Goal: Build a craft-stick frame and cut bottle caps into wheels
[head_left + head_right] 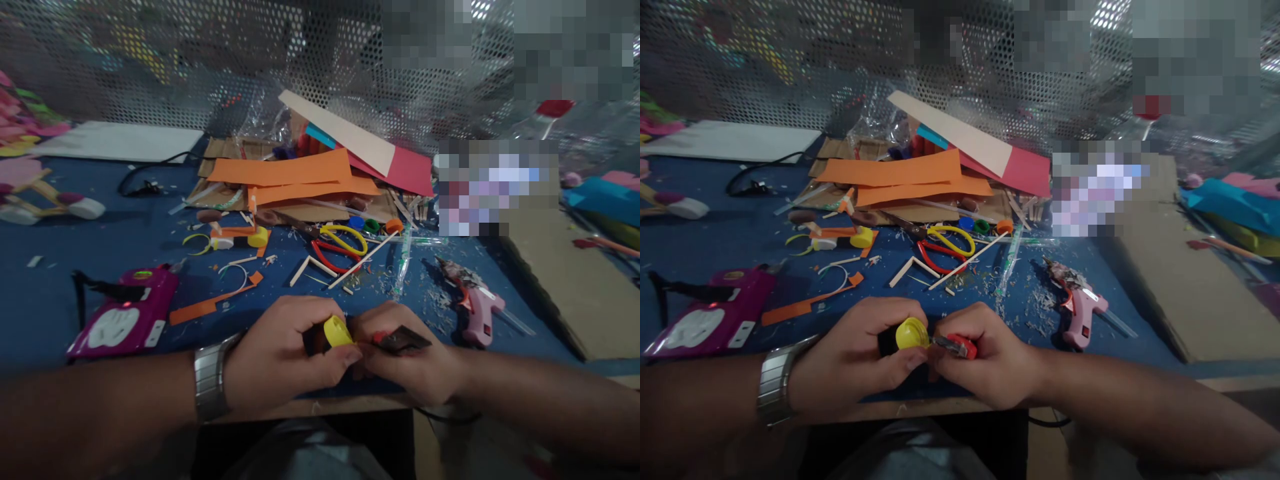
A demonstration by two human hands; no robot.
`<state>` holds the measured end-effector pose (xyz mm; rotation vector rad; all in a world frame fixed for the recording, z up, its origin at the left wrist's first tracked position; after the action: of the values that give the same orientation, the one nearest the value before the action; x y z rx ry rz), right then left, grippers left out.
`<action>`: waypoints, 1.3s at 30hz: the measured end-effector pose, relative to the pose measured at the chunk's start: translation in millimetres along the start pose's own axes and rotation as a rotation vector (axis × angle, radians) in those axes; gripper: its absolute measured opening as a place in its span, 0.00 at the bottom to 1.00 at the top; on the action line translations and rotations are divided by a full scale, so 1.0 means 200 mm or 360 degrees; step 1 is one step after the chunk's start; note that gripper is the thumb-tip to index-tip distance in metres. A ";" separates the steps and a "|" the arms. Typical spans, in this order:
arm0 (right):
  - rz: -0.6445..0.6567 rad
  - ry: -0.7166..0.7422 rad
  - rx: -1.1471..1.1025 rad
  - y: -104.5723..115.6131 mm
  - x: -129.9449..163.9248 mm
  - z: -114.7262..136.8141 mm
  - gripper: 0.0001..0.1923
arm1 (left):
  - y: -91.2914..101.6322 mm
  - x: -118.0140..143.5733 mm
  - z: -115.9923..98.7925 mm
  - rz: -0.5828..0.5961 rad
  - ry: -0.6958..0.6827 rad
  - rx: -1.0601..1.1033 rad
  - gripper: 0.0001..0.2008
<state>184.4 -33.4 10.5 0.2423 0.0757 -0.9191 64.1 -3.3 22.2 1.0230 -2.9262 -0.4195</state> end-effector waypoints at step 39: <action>0.0050 0.0072 -0.0082 -0.03 0.01 0.03 0.24 | 0.04 0.01 0.02 -0.0216 0.0011 -0.0270 0.17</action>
<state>180.3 -39.4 14.4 0.2159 0.1368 -0.8797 57.6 2.1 20.8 1.1986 -2.7657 -0.6537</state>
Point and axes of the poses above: each hand's wrist, its own x-axis away from the middle knuckle, its own y-axis out of the back of the hand, z = x × y, the point moved 8 cm from there along -x, towards the middle knuckle, and after that the axes turned 3 degrees about z, right-handed, at the moved point
